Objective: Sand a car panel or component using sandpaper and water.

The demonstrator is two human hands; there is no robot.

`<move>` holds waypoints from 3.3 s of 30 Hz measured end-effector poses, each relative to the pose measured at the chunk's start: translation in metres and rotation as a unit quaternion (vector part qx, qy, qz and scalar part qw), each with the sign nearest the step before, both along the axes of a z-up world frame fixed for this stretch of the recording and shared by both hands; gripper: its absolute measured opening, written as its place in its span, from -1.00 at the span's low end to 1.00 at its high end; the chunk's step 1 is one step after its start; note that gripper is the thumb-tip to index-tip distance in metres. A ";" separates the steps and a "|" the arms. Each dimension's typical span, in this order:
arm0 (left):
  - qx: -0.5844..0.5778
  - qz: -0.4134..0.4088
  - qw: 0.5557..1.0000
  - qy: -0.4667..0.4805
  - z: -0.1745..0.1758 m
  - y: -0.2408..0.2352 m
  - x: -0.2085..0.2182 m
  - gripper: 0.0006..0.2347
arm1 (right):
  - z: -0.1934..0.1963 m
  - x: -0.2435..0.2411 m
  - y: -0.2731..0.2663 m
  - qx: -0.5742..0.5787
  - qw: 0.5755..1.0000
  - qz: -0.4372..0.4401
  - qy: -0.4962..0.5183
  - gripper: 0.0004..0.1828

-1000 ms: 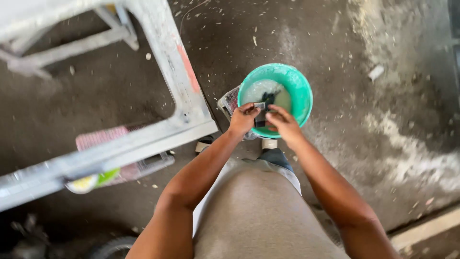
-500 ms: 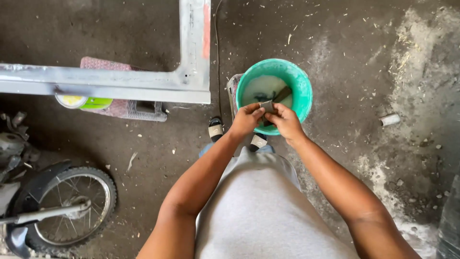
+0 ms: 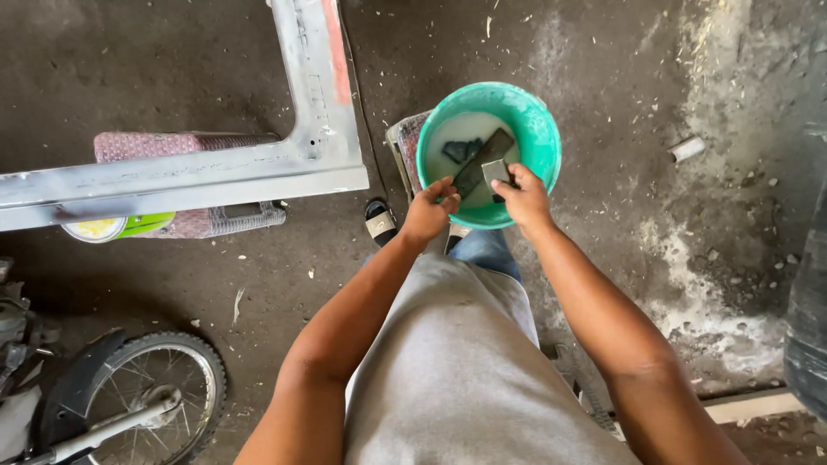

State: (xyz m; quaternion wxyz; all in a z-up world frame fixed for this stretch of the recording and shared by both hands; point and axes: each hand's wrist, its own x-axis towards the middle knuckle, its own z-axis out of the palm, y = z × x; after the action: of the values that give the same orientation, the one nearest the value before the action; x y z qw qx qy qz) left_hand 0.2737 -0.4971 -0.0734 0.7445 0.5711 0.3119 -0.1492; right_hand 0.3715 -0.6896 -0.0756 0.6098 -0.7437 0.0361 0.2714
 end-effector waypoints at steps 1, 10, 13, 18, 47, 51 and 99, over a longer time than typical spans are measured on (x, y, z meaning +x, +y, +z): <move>-0.002 0.000 1.000 0.004 0.003 0.002 0.000 -0.51 | -0.002 0.000 0.003 -0.002 1.000 0.000 0.004 -0.76; -0.020 0.094 0.995 0.019 -0.041 -0.017 0.015 -0.50 | -0.080 0.047 0.036 -0.065 0.994 0.083 -0.008 -0.69; -0.027 0.145 0.989 -0.014 -0.049 -0.021 0.018 -0.50 | -0.120 0.071 0.050 -0.135 0.977 0.149 -0.073 -0.64; -0.023 0.168 0.985 -0.029 -0.043 -0.029 0.012 -0.52 | -0.220 0.085 0.057 -0.350 0.836 0.377 -0.188 -0.55; -0.332 0.319 0.887 -0.029 0.042 -0.075 0.084 -0.56 | 0.145 0.052 -0.018 0.234 0.952 0.168 0.106 -0.74; -0.333 0.365 0.859 -0.138 0.072 -0.078 0.087 -0.72 | 0.124 0.056 -0.014 0.203 0.942 0.155 0.218 -0.71; 0.149 0.262 0.942 -0.147 0.071 -0.090 0.114 -0.86 | 0.105 0.061 -0.020 0.105 0.975 0.003 0.194 -0.74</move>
State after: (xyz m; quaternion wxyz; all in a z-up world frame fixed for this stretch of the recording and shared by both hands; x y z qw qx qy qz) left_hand 0.3880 -0.5870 -0.0022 0.7011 0.5892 0.3566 0.1848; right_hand 0.4325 -0.7100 0.0294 0.6648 -0.6092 0.1226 0.4145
